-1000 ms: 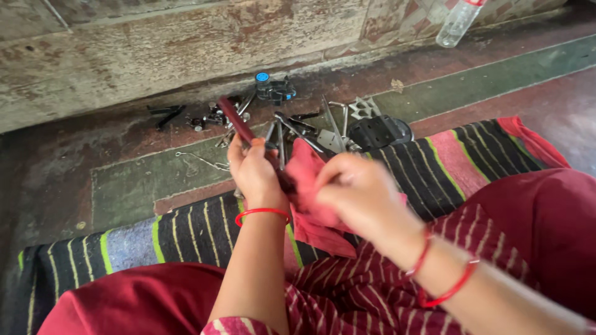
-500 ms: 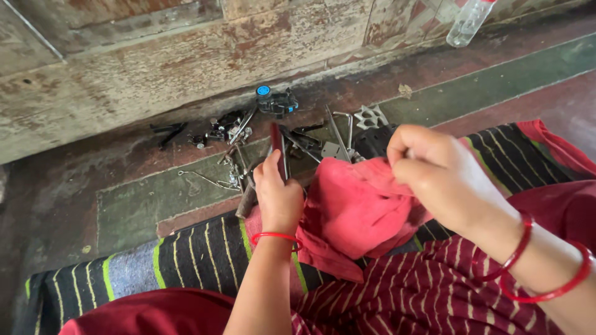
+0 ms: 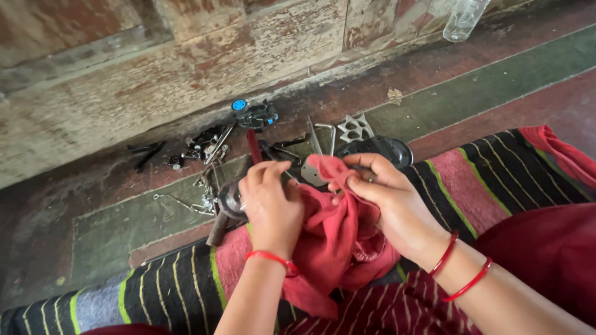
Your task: The person sits on a mat and wipes various metal tools with a red cloth. They handle a socket, a hammer, a screwdriver, and a long metal rod, cleaning each one individually before placing it back on the floor.
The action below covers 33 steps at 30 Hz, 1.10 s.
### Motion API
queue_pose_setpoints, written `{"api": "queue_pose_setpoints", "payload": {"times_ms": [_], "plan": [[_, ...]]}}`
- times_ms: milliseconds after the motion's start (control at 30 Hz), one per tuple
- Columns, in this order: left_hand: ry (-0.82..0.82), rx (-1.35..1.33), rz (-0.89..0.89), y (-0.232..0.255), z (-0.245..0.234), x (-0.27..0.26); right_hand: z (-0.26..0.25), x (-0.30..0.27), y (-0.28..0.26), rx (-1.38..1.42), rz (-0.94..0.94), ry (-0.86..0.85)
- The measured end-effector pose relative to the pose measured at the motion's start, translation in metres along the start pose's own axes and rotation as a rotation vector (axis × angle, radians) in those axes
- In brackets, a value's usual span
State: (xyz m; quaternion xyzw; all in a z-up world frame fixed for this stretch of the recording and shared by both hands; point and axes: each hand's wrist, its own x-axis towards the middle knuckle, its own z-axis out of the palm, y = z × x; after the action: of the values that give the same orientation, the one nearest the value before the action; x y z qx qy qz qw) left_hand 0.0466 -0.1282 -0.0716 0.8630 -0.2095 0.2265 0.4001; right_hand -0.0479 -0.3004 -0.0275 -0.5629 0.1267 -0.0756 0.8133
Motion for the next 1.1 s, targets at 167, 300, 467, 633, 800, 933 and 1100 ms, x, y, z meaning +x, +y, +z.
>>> {"api": "queue_pose_setpoints", "payload": {"times_ms": [167,300,467,633,800,933,1100], "plan": [[-0.550,0.071,-0.312,0.024,0.068,0.061,-0.018,0.023,-0.016,0.166,-0.015,0.010],[-0.882,0.326,-0.547,0.050,0.102,0.085,-0.034,0.028,-0.020,0.234,0.023,0.051],[-0.886,0.297,-0.533,0.065,0.098,0.083,-0.039,0.022,-0.025,0.218,0.008,0.016],[-0.845,0.218,-0.676,0.087,0.072,0.078,-0.034,0.004,-0.034,0.174,0.032,0.009],[-0.769,0.280,-0.590,0.061,0.079,0.058,-0.038,-0.020,-0.051,0.249,0.110,0.017],[-0.733,0.169,-0.593,0.013,0.113,0.034,-0.049,-0.038,-0.052,0.217,0.074,-0.010],[-0.353,0.042,-0.344,-0.014,0.116,0.006,-0.059,-0.058,-0.043,0.147,0.011,-0.087]]}}
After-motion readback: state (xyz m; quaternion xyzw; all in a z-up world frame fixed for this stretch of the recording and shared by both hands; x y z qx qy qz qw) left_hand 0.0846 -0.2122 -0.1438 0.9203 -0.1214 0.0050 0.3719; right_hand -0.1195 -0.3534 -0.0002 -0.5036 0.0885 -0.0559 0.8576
